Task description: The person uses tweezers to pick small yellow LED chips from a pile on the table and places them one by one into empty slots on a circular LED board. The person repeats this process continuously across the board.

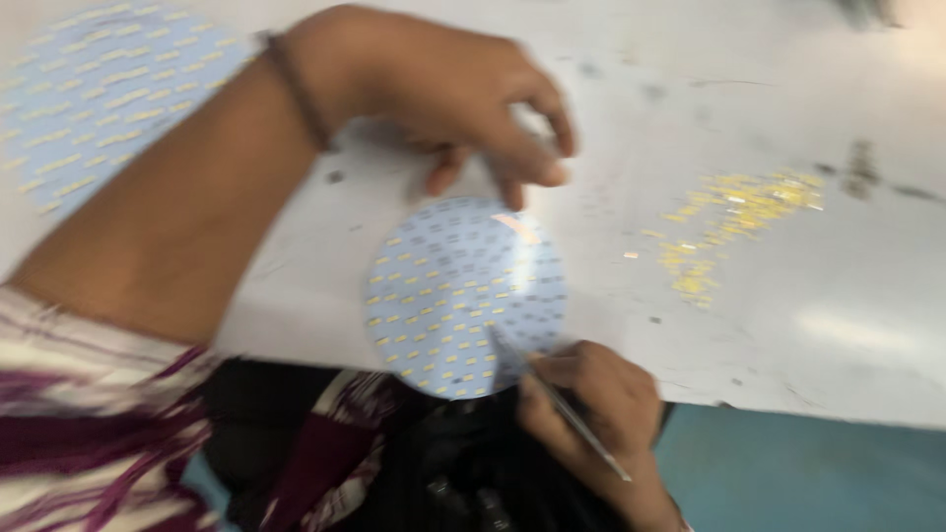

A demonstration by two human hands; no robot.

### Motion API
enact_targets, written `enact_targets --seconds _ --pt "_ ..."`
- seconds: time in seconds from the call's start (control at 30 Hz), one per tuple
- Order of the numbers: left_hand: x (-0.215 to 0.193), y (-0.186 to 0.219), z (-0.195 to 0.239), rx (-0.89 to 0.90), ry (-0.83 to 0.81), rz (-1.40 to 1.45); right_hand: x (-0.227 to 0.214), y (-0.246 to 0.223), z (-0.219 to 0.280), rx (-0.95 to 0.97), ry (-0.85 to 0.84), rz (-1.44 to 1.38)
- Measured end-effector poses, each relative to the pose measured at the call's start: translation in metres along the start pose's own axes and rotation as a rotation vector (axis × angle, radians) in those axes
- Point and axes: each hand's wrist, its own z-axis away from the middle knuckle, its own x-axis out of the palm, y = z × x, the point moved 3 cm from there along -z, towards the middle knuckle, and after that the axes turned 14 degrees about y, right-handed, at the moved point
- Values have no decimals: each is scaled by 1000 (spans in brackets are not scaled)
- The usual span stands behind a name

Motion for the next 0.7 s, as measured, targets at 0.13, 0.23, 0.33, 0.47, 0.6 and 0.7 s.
enact_targets --seconds 0.13,0.23,0.33,0.47,0.6,0.7 --pt "2 -3 -4 -81 -23 -17 -19 16 12 168 79 -44" --pt "3 -9 -6 -163 -24 -46 -47 49 16 438 407 81" --pt "2 -8 -6 -193 -31 -36 -76 79 15 516 654 305" --pt "3 -3 -7 -199 -33 -23 -75 79 19 390 535 495" --pt "3 -4 -7 -189 -29 -25 -49 53 27 171 377 378" --pt "2 -5 -6 -145 -33 -12 -45 46 26 230 385 183"
